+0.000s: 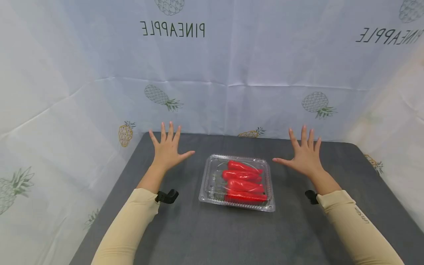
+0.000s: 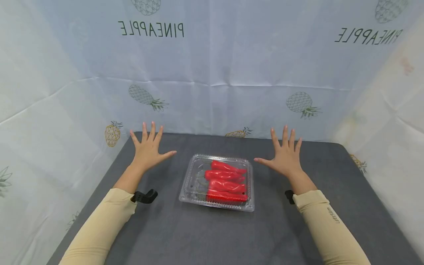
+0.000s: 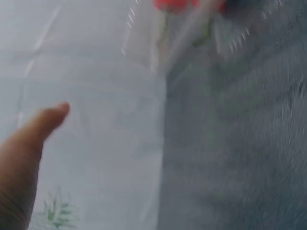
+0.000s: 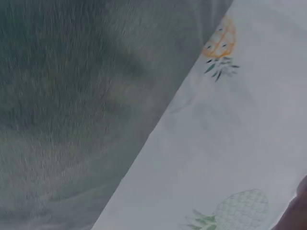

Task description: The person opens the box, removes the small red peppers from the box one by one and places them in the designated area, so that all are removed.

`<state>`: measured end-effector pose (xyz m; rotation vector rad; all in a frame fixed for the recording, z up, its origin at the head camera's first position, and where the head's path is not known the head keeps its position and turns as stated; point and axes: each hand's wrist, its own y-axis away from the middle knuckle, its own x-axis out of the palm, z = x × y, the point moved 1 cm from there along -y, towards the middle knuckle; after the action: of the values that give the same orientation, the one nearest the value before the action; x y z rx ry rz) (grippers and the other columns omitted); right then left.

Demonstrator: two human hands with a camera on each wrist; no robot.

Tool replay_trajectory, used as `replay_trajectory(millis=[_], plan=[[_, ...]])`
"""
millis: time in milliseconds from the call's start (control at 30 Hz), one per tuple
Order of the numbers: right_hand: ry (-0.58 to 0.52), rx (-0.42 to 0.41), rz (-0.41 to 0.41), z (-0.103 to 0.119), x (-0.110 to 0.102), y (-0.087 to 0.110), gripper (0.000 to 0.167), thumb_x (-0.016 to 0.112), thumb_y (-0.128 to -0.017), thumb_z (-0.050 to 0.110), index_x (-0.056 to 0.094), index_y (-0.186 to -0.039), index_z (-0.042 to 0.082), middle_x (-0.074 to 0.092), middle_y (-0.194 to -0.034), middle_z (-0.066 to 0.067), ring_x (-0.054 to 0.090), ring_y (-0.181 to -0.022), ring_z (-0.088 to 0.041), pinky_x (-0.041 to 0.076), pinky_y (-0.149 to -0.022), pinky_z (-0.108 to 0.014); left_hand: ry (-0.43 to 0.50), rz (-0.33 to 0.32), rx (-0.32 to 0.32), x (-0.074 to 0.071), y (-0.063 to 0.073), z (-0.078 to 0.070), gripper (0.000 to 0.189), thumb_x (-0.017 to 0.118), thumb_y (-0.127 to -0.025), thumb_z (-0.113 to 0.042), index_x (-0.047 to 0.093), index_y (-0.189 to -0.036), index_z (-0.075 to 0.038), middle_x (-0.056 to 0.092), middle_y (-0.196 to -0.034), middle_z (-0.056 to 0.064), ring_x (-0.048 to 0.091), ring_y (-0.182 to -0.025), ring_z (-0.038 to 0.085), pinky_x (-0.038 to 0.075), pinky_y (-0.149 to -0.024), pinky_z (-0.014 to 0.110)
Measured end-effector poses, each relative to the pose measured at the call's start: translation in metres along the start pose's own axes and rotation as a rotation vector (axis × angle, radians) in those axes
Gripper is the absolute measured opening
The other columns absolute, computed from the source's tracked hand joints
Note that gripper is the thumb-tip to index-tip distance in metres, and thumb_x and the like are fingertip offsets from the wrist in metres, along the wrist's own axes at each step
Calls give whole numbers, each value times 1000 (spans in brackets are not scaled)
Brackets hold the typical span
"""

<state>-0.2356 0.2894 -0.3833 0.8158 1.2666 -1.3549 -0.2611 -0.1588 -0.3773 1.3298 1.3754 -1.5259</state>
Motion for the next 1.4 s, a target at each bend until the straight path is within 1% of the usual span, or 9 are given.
replay_trajectory(millis=[167, 367, 667, 900, 933, 1033, 1133, 1167, 1400], plan=[[-118, -8, -3, 14, 0, 18, 118, 67, -71, 62, -5, -150, 12, -26, -152, -13, -26, -137, -41, -10, -104, -70, 132, -6, -46, -3, 20, -8, 97, 60, -81, -59, 12, -151, -11, 1, -156, 19, -11, -142, 39, -16, -105, 67], [-412, 42, 40, 38, 2, 46, 109, 67, -81, 47, -12, -149, 12, -20, -154, -16, -22, -138, -42, -9, -105, -68, 387, -8, -111, -4, 46, -18, 88, 59, -86, -50, 17, -149, -6, 7, -156, 20, -1, -143, 40, -12, -108, 64], [-651, 170, 118, 61, 22, 86, 103, 68, -83, 35, -8, -150, 18, -9, -157, -13, 0, -142, -42, 16, -102, -70, 735, -21, -177, 10, 80, -22, 78, 57, -91, -37, 15, -149, -4, 7, -157, 13, 3, -145, 32, 2, -116, 53], [-798, 137, 104, 71, 51, 109, 105, 74, -78, 18, 0, -151, 11, 0, -156, -21, 6, -140, -46, 16, -105, -67, 925, -34, -124, 33, 102, -27, 73, 55, -94, -28, 14, -149, -6, 8, -157, 12, 9, -144, 35, 13, -113, 57], [-814, 133, 108, 72, 55, 111, 105, 75, -77, 17, -1, -151, 12, 0, -156, -21, 6, -140, -46, 16, -107, -63, 949, -36, -106, 38, 105, -29, 71, 53, -95, -26, 14, -149, -4, 9, -157, 13, 10, -143, 36, 13, -112, 57], [-859, 127, 113, 76, 63, 117, 109, 76, -76, 15, -3, -151, 14, -1, -157, -20, 5, -141, -44, 19, -116, -28, 1030, -56, -61, 51, 112, -39, 63, 47, -98, -19, 15, -149, -1, 12, -156, 17, 12, -142, 39, 14, -111, 58], [-905, 123, 116, 79, 69, 121, 112, 77, -74, 13, -5, -151, 19, -2, -157, -18, 6, -141, -44, 17, -98, 2, 1119, -74, -32, 62, 116, -51, 58, 41, -99, -13, 15, -148, 1, 14, -154, 21, 11, -141, 41, 14, -110, 61], [-920, 118, 113, 80, 70, 122, 113, 78, -73, 12, -4, -151, 20, -1, -157, -18, 6, -141, -44, 16, -92, 6, 1147, -75, -25, 65, 118, -55, 57, 41, -99, -12, 14, -148, 2, 14, -154, 22, 10, -141, 42, 13, -109, 62], [-932, 118, 124, 84, 78, 127, 113, 79, -71, 15, 0, -151, 19, -2, -158, -14, 3, -142, -41, 16, -91, 5, 1227, -29, -35, 79, 129, -80, 65, 49, -94, -10, 13, -147, 3, 13, -153, 25, 10, -141, 39, 15, -109, 60]])
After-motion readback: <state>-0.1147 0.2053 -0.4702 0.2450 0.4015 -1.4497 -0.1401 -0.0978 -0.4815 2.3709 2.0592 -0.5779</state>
